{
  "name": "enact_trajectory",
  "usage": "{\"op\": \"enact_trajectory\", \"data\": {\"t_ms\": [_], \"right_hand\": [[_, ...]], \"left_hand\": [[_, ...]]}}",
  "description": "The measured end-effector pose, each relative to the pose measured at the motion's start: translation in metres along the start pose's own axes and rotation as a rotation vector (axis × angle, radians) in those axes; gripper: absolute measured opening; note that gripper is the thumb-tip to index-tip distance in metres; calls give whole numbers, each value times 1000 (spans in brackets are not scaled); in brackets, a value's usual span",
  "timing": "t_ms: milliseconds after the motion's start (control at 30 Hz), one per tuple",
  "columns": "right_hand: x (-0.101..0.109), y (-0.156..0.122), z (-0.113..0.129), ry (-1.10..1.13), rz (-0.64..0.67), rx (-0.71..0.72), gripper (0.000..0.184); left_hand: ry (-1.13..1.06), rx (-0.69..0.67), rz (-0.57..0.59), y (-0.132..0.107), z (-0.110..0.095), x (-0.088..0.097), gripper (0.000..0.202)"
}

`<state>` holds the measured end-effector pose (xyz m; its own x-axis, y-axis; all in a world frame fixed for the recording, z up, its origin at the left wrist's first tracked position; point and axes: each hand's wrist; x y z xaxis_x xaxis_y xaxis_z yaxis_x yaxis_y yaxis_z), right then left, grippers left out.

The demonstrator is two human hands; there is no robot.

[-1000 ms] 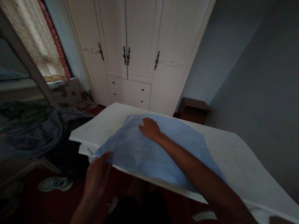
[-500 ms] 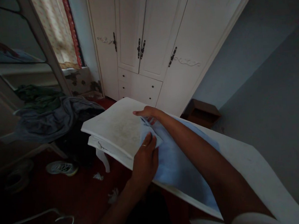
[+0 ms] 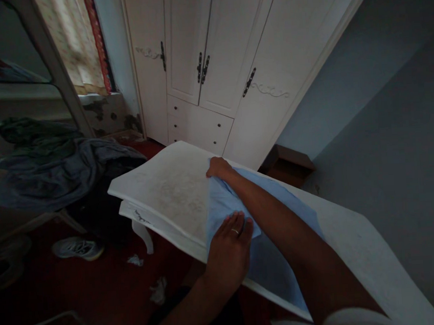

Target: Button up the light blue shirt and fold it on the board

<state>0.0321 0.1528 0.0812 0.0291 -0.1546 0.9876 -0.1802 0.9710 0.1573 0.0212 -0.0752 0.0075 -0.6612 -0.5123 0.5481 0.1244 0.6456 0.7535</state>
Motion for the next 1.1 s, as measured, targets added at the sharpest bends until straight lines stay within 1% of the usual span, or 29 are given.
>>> {"op": "enact_trajectory", "data": {"t_ms": [100, 200, 300, 400, 467, 533, 600, 667, 733, 800, 900, 1000, 1100], "right_hand": [[8, 2, -9, -10, 14, -35, 56], [25, 0, -26, -4, -18, -37, 50], [46, -7, -50, 9, -53, -29, 36], [66, -20, -81, 50, -74, -64, 25], [76, -33, -103, 180, -99, -164, 20], [83, -48, -125, 406, -125, -288, 15], [87, -63, -145, 641, -125, -398, 14], [88, -78, -163, 844, -124, -479, 15], [87, -90, -181, 973, -142, -552, 17], [85, -101, -199, 1017, -174, -610, 16], [76, -118, -230, 1059, -211, -695, 11], [65, -138, -259, 1165, -258, -769, 10], [50, -162, -282, 1219, -308, -820, 10]], "left_hand": [[-12, -25, -34, -4, 0, -2, 36], [-59, -64, -92, -4, -2, 1, 35], [-124, -107, -132, -1, -9, 9, 35], [-179, -160, -127, 5, -19, 20, 36], [-206, -216, -117, 9, -25, 25, 36], [-223, -277, -95, 12, -32, 27, 36], [-240, -333, -65, 16, -39, 26, 37], [-258, -379, -24, 18, -47, 23, 37], [-279, -423, 24, 21, -57, 19, 37], [-296, -454, 73, 24, -68, 13, 37], [-319, -494, 143, 26, -86, 5, 38], [-335, -543, 221, 26, -102, -4, 37], [-347, -588, 302, 24, -115, -13, 37]]}}
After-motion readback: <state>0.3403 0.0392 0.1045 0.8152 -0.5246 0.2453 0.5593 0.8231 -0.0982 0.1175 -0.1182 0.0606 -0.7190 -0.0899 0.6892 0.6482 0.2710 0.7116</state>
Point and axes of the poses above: each hand's wrist, its own y-axis towards the middle knuckle, its own x-axis out of the back of the hand, z = x × y, and after that the axes turned 15 degrees about -z, right-handed
